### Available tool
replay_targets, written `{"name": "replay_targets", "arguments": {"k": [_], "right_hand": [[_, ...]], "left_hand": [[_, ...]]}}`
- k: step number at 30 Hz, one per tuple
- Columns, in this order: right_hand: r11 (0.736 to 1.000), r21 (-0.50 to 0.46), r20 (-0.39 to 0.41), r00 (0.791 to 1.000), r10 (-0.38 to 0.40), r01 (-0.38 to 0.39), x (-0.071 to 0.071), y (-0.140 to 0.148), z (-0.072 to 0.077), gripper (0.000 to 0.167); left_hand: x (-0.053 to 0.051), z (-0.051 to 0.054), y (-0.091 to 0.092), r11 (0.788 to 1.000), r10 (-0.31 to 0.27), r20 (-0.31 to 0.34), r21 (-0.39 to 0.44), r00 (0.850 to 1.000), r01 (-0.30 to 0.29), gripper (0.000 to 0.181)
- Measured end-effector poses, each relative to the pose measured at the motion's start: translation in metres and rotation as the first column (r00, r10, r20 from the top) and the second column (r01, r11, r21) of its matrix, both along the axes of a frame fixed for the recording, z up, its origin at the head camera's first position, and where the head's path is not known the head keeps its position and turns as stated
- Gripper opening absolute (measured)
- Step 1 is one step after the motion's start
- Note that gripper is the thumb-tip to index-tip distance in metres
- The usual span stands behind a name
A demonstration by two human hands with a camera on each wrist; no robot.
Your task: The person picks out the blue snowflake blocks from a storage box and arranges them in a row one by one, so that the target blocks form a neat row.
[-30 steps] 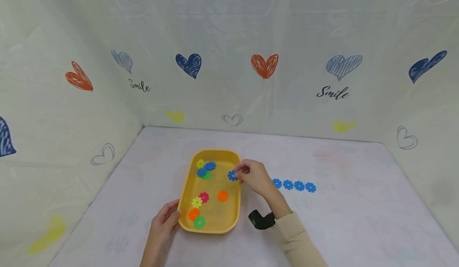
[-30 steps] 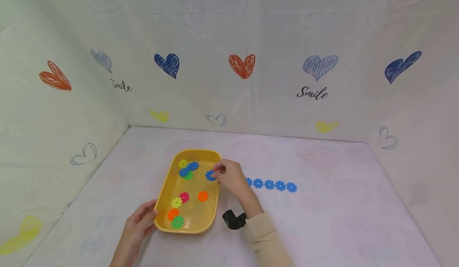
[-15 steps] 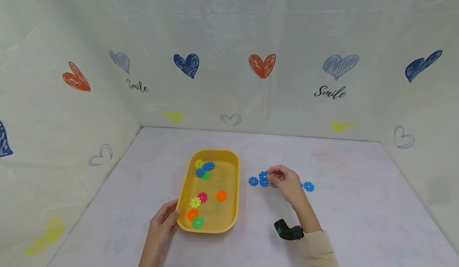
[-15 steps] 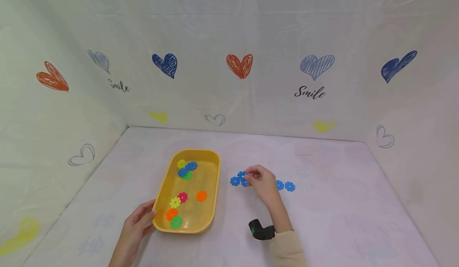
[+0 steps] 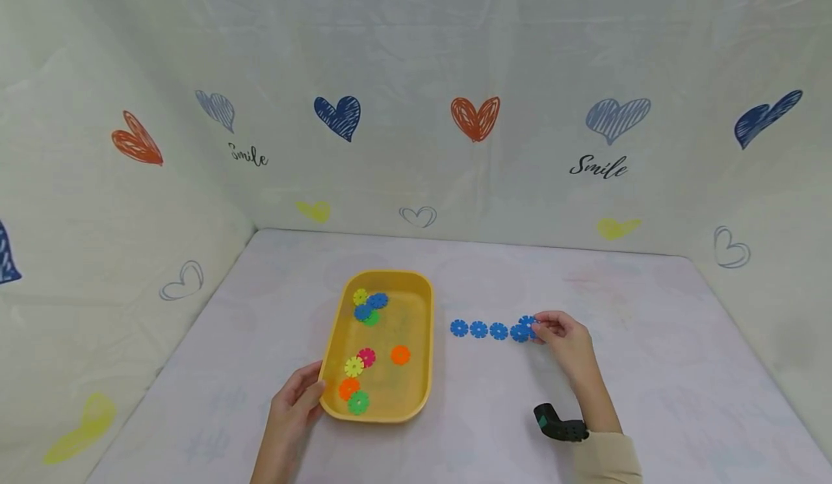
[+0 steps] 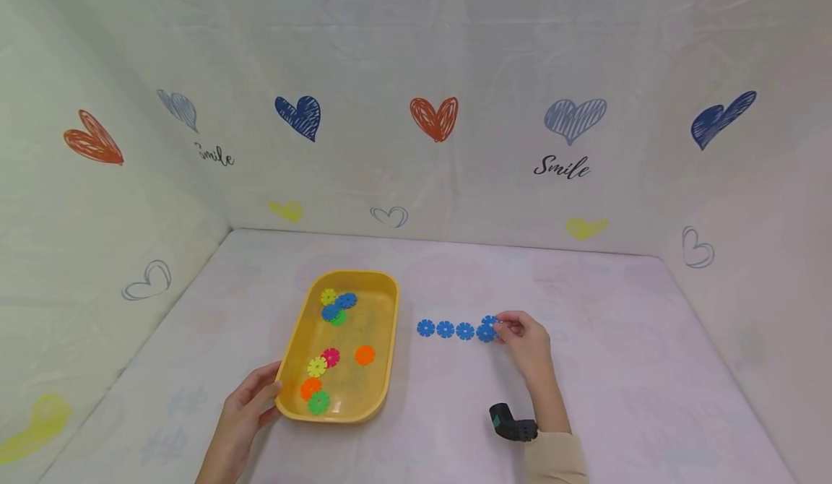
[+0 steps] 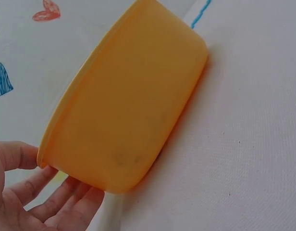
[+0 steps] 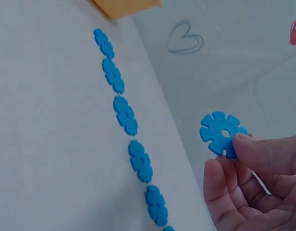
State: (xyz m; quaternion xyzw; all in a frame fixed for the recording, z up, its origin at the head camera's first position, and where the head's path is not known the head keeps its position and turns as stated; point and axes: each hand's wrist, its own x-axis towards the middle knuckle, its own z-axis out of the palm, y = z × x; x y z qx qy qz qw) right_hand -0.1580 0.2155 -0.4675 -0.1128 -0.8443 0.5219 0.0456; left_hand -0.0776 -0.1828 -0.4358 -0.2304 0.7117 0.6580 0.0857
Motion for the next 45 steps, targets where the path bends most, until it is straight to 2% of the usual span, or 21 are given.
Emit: {"name": "replay_targets", "arguments": {"k": [4,12,24,30,38,45], "right_hand": [[0.999,0.026,0.121,0.992,-0.046,0.043,0.013,0.003,0.027,0.028],[0.992,0.075,0.158,0.981,-0.108,0.097,0.015,0.033,0.011,0.031],[0.988,0.081,0.208,0.967,-0.149,0.134,0.02,0.059,0.003,0.033],[0.986,0.106,0.237,0.96,-0.148,0.126,0.02,0.068,0.0,0.035],[0.983,0.142,0.224,0.964,-0.146,0.116,0.014,0.071,-0.001,0.031],[0.982,0.179,0.249,0.964,-0.097,0.052,0.011,0.074,0.002,0.033]], "left_hand": [[0.0,0.0,0.0,1.0,-0.009,-0.011,0.007,1.0,0.009,0.044],[0.001,-0.001,-0.001,1.0,-0.012,-0.026,0.006,1.0,0.012,0.044],[0.0,-0.001,-0.002,1.0,-0.018,-0.026,-0.002,1.0,0.018,0.044],[0.0,-0.002,-0.002,1.0,-0.019,-0.028,-0.002,0.999,0.019,0.044],[-0.001,-0.001,-0.001,1.0,-0.018,-0.015,-0.012,1.0,0.017,0.044],[0.0,0.0,0.0,1.0,-0.017,-0.014,-0.018,1.0,0.017,0.043]]}}
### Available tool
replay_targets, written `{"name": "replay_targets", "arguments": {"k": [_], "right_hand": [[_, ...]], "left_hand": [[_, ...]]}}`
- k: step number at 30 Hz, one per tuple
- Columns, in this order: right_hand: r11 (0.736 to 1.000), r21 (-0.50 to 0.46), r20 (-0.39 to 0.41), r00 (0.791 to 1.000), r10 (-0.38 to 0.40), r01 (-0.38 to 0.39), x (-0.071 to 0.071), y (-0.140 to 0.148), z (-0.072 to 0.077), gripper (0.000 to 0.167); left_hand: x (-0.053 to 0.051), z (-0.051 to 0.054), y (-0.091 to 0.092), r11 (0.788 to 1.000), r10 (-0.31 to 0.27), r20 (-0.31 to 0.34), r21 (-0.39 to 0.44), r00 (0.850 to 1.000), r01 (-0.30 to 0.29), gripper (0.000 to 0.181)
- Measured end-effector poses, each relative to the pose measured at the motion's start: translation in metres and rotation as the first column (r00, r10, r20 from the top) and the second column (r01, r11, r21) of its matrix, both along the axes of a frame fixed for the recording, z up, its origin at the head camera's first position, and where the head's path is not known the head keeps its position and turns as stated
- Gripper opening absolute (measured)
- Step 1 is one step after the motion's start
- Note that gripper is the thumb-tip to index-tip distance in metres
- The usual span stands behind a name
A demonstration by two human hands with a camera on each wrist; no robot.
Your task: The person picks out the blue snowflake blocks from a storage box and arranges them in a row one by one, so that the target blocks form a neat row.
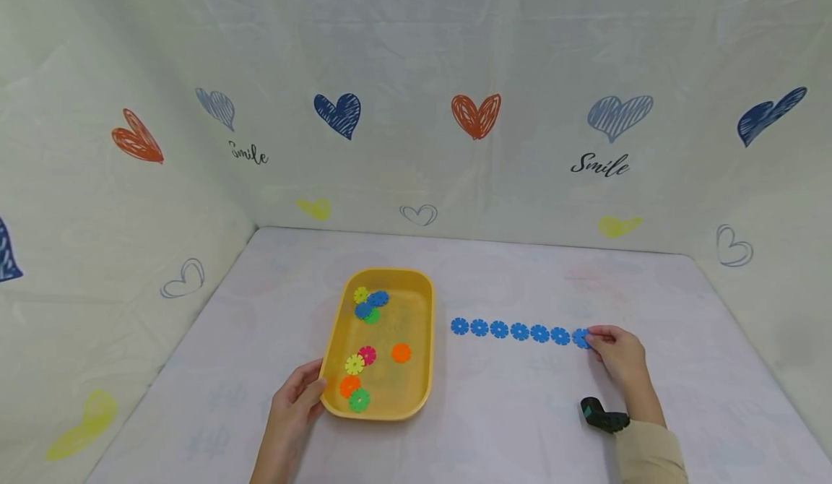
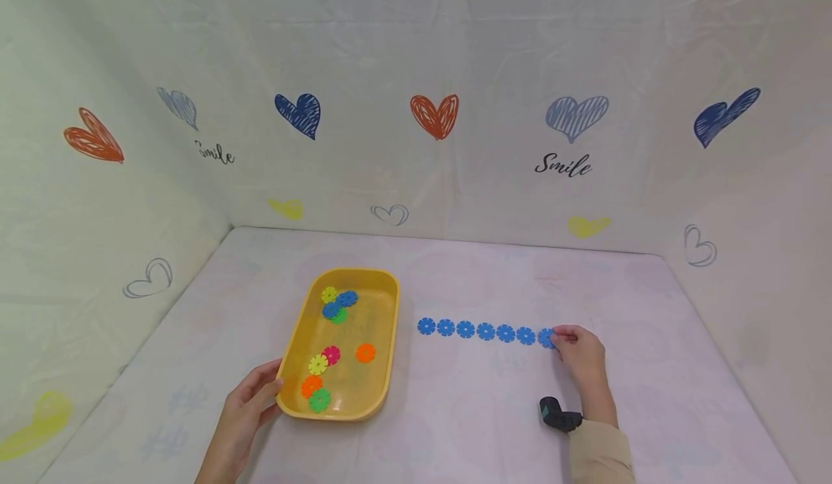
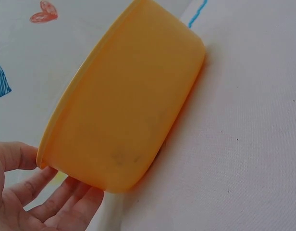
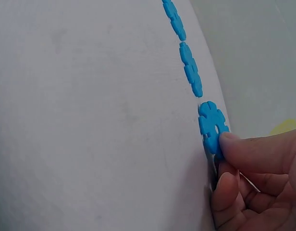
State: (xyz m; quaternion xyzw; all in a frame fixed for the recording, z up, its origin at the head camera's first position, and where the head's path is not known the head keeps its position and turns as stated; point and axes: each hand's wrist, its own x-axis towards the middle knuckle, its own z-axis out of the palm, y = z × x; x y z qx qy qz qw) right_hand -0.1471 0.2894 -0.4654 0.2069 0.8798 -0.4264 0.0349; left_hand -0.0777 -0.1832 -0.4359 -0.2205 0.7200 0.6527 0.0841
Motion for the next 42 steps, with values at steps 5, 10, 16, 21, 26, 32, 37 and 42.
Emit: {"name": "replay_targets", "arguments": {"k": [5,10,16,21,26,32,37,42], "right_hand": [[0.998,0.042,0.025,0.998,0.056,-0.057,-0.003,0.001,0.002,0.031],[0.992,0.096,0.03,0.996,0.079,-0.082,-0.005,0.002,0.002,0.029],[0.983,0.148,0.022,0.994,0.11,-0.112,-0.009,0.002,0.0,0.026],[0.981,0.155,0.026,0.993,0.115,-0.118,-0.01,0.002,-0.001,0.025],[0.979,0.161,0.028,0.992,0.124,-0.127,-0.012,0.0,0.002,0.024],[0.973,0.187,0.018,0.991,0.135,-0.136,-0.011,0.0,-0.001,0.021],[0.976,0.178,0.022,0.992,0.122,-0.123,-0.012,0.001,-0.002,0.021],[0.978,0.181,0.027,0.994,0.104,-0.107,-0.013,0.0,-0.002,0.021]], "left_hand": [[-0.001,0.0,0.001,1.0,0.004,0.007,-0.004,1.0,-0.004,0.042],[0.0,-0.001,0.0,1.0,-0.002,-0.003,-0.006,1.0,0.002,0.042],[0.0,-0.001,-0.001,1.0,-0.013,-0.012,-0.013,1.0,0.013,0.043],[0.0,0.0,-0.001,1.0,-0.01,-0.011,-0.012,1.0,0.01,0.043],[0.0,0.0,0.0,1.0,-0.012,-0.012,-0.012,1.0,0.011,0.043],[0.001,0.002,0.001,1.0,-0.01,-0.001,-0.023,1.0,0.01,0.042],[0.001,0.002,0.001,1.0,-0.013,-0.001,-0.022,1.0,0.013,0.042],[0.002,0.002,0.0,1.0,-0.01,-0.015,-0.013,1.0,0.01,0.042]]}}
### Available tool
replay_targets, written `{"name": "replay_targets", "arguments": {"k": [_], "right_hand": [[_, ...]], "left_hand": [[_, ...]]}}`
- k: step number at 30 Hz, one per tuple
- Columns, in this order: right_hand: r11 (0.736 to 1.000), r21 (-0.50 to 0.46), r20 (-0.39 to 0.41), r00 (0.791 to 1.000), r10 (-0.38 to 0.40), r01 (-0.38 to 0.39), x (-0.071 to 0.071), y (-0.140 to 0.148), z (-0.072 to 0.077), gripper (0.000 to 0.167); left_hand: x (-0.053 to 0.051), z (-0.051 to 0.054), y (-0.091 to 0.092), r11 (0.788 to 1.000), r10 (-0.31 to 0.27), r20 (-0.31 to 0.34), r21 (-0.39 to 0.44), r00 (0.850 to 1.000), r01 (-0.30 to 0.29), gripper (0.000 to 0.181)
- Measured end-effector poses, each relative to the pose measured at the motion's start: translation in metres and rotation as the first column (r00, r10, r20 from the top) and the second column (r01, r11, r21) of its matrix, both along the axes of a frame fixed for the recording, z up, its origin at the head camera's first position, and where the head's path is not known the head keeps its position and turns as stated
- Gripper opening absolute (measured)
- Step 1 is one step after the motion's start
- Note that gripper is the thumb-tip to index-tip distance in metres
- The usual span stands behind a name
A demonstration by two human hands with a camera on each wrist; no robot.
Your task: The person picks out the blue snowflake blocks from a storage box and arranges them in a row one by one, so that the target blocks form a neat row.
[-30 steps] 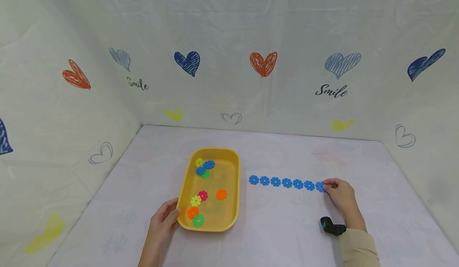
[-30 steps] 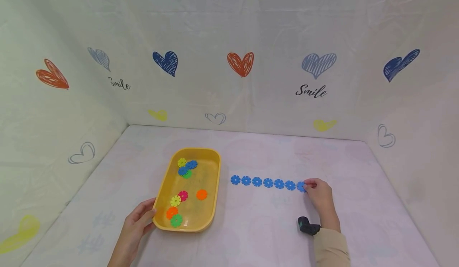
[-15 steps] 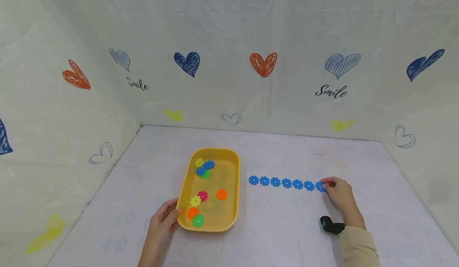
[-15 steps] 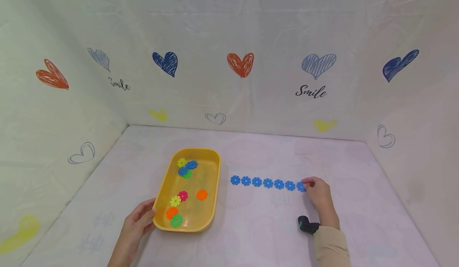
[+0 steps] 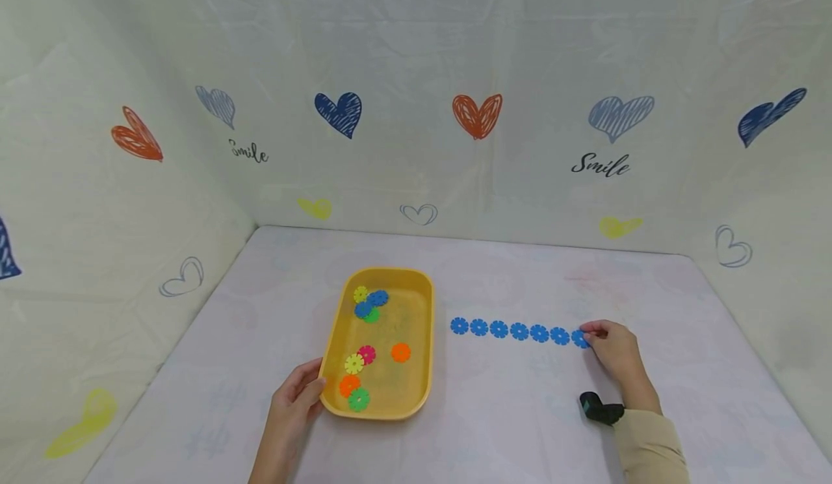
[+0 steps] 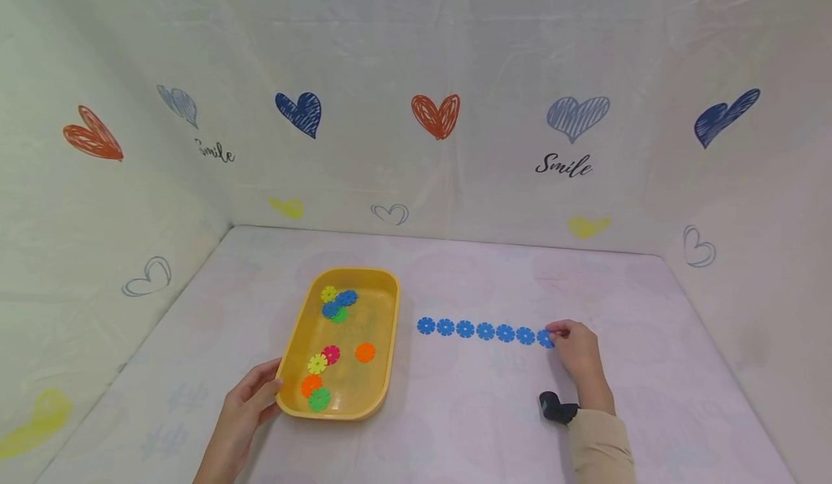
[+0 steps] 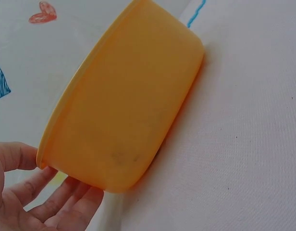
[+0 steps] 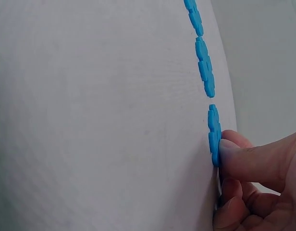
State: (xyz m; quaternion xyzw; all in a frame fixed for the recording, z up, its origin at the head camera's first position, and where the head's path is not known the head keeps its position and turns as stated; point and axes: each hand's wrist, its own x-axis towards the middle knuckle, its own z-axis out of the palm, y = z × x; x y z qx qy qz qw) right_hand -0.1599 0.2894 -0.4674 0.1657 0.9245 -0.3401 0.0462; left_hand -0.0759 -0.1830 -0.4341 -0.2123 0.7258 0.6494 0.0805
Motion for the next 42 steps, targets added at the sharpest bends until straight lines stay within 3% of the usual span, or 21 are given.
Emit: {"name": "replay_targets", "arguments": {"k": [13,21,26,30,36,38,40,42], "right_hand": [[0.999,-0.015,-0.032,0.999,-0.029,0.028,-0.001,-0.002,0.007,0.03],[1.0,-0.005,-0.206,0.979,0.012,-0.014,-0.038,0.015,-0.039,0.047],[0.999,-0.03,-0.268,0.963,0.021,-0.03,-0.057,0.0,-0.049,0.05],[0.992,-0.087,-0.267,0.962,0.062,-0.088,-0.058,-0.03,-0.028,0.047],[0.954,-0.245,-0.221,0.968,0.118,-0.172,-0.028,-0.099,0.05,0.042],[0.939,-0.276,-0.218,0.965,0.145,-0.203,-0.021,-0.118,0.068,0.04],[0.927,-0.3,-0.21,0.963,0.166,-0.225,-0.02,-0.133,0.078,0.036],[0.919,-0.318,-0.208,0.963,0.174,-0.235,-0.022,-0.146,0.078,0.032]], "left_hand": [[0.0,0.0,0.0,1.0,0.004,-0.013,-0.003,1.0,-0.004,0.041],[-0.001,-0.001,0.0,1.0,0.004,-0.012,0.004,1.0,-0.004,0.042],[-0.001,-0.001,0.0,1.0,0.004,-0.005,0.005,1.0,-0.004,0.042],[0.0,-0.001,0.0,1.0,0.009,0.0,0.001,1.0,-0.009,0.041],[0.0,-0.001,0.0,1.0,0.01,-0.003,-0.004,1.0,-0.01,0.042],[-0.001,-0.001,0.0,1.0,0.01,-0.003,0.001,1.0,-0.01,0.042],[-0.001,-0.001,0.0,1.0,0.011,0.001,0.001,1.0,-0.011,0.042],[-0.001,-0.001,0.0,1.0,0.009,0.001,0.002,1.0,-0.009,0.042]]}}
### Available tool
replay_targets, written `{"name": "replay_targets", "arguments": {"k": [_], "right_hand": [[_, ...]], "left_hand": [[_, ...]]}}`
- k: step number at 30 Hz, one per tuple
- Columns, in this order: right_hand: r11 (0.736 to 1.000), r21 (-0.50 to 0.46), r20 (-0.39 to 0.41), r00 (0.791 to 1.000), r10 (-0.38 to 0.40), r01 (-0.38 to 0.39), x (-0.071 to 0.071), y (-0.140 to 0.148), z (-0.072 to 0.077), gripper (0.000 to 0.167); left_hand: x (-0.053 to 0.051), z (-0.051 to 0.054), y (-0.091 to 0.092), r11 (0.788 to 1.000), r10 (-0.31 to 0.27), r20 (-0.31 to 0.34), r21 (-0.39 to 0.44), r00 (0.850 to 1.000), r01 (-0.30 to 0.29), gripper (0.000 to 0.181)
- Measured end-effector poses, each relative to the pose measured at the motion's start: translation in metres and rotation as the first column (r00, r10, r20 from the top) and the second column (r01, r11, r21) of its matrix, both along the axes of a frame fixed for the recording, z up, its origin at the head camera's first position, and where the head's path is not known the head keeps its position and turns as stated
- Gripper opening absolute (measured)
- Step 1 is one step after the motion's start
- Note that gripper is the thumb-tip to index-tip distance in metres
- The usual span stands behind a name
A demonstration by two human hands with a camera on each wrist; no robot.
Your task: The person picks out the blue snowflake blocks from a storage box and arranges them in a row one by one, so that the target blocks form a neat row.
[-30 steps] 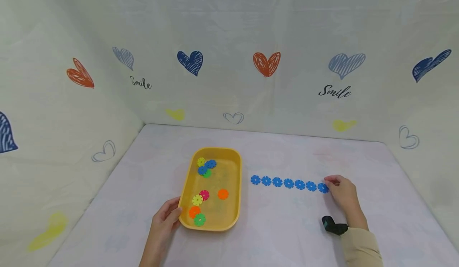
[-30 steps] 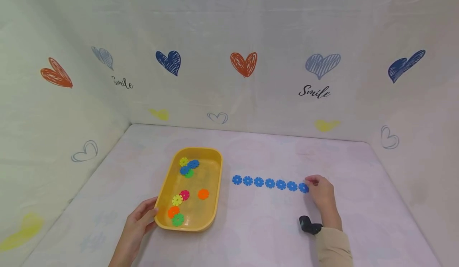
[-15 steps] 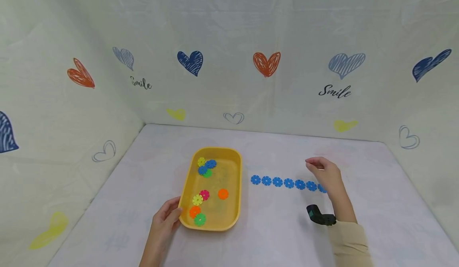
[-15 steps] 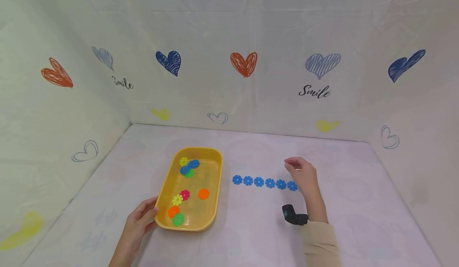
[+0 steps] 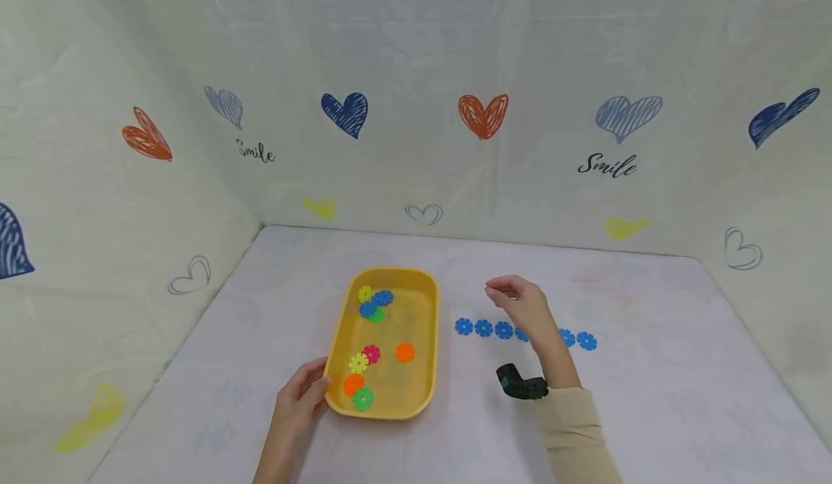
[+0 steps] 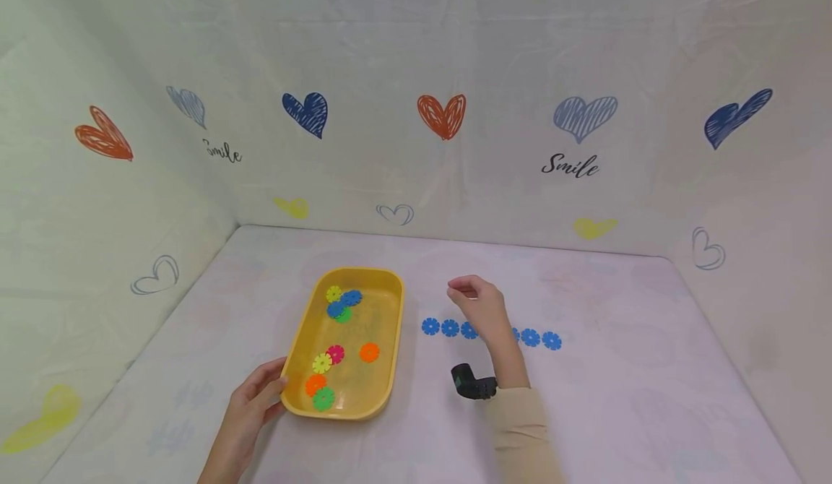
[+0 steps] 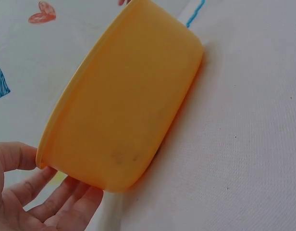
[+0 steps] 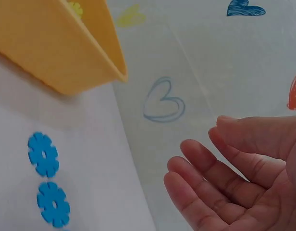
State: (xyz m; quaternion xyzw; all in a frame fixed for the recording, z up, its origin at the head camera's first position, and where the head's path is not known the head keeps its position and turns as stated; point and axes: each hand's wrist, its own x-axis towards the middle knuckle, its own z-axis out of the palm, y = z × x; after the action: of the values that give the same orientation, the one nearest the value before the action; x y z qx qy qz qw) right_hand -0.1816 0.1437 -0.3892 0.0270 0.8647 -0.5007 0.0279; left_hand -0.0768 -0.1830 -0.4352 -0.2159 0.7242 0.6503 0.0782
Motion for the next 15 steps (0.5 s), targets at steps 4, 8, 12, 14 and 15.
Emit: {"name": "replay_targets", "arguments": {"k": [4,8,12,14,15], "right_hand": [[0.998,-0.05,0.004,0.999,0.041,-0.041,-0.006,-0.024,-0.003,0.03],[0.993,-0.094,0.021,0.997,0.072,-0.07,-0.011,-0.047,-0.003,0.028],[0.987,-0.122,0.026,0.994,0.107,-0.103,-0.015,-0.068,-0.003,0.025],[0.984,-0.124,0.022,0.991,0.132,-0.128,-0.017,-0.077,-0.004,0.024],[0.982,-0.122,0.02,0.989,0.145,-0.142,-0.018,-0.081,-0.006,0.023]], "left_hand": [[0.0,0.0,-0.001,1.0,0.0,-0.001,0.007,1.0,0.0,0.042],[0.0,0.0,-0.001,1.0,0.003,0.001,0.011,1.0,-0.003,0.043],[0.0,0.0,0.0,1.0,0.009,-0.001,0.011,1.0,-0.009,0.042],[0.0,0.0,0.0,1.0,0.011,-0.001,0.011,1.0,-0.011,0.042],[0.0,0.0,0.0,1.0,0.012,-0.001,0.011,1.0,-0.012,0.042]]}}
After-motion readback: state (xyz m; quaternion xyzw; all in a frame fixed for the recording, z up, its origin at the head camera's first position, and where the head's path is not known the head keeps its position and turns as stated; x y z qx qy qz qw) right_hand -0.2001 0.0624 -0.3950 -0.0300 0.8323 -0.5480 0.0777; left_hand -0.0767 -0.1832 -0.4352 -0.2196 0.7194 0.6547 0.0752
